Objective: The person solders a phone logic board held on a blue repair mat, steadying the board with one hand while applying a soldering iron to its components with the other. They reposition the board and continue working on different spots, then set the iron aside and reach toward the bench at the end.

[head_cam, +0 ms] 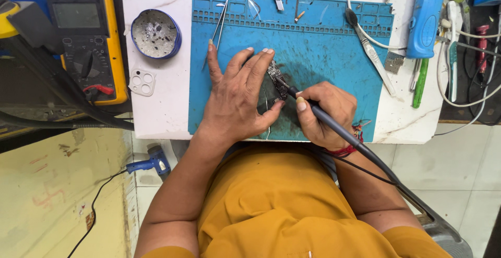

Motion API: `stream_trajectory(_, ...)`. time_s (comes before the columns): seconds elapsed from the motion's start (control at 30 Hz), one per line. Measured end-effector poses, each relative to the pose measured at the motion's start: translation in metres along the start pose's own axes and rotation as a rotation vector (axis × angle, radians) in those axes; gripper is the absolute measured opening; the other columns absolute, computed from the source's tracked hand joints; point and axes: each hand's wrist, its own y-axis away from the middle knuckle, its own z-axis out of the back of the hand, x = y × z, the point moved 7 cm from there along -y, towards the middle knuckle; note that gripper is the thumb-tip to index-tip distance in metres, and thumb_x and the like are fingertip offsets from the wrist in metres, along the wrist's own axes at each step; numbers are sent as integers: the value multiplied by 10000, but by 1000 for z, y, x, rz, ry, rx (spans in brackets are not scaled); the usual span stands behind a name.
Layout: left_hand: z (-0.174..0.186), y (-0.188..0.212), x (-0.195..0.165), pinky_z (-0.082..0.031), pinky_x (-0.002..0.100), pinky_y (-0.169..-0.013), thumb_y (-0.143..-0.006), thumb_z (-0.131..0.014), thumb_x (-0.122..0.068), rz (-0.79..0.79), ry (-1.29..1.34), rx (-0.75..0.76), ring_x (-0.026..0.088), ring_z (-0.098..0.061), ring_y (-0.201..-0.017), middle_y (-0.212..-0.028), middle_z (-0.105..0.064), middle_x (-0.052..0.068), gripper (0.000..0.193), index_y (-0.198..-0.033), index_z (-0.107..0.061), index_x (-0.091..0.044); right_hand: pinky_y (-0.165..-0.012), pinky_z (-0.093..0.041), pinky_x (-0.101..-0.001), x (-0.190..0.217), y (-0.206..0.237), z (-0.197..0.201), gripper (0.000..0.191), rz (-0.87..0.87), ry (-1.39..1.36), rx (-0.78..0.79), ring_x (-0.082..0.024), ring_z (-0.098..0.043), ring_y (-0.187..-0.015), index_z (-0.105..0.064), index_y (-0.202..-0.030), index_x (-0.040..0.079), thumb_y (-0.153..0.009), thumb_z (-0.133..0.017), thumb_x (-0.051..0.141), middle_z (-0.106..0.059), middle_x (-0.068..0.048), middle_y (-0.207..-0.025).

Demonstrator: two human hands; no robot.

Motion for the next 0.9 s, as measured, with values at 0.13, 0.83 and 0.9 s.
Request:
stream_trajectory(0.13,0,0,0,53,693,-1230,-781,-839,-425,1,-1,3,325,-499,-1375,-1407,-602,108,948,-1522,-394,-33,-610,-480,-351,0,0,-1,72,-11,11,5,-260,-638,-657,-635,-996,15,-952,-690,30,-668,-117,-806)
stream_trajectory(0.83,-1,0,0,62,692,-1226,-787,-831,-434,5,-8,11,326,-495,-1378,-1414,-596,108,929,-1509,-411,-27,-615,-483,-337,-1,0,-1,67,-34,14,-10,-249,-646,-669,-637,-993,16,-968,-697,29,-676,-117,-824)
stream_trajectory(0.9,-1,0,0,59,692,-1228,-788,-831,-435,5,-9,12,326,-495,-1379,-1415,-596,109,931,-1511,-411,-26,-601,-471,-339,-2,0,0,60,-61,27,-11,-246,-636,-649,-645,-983,14,-957,-698,23,-669,-117,-808)
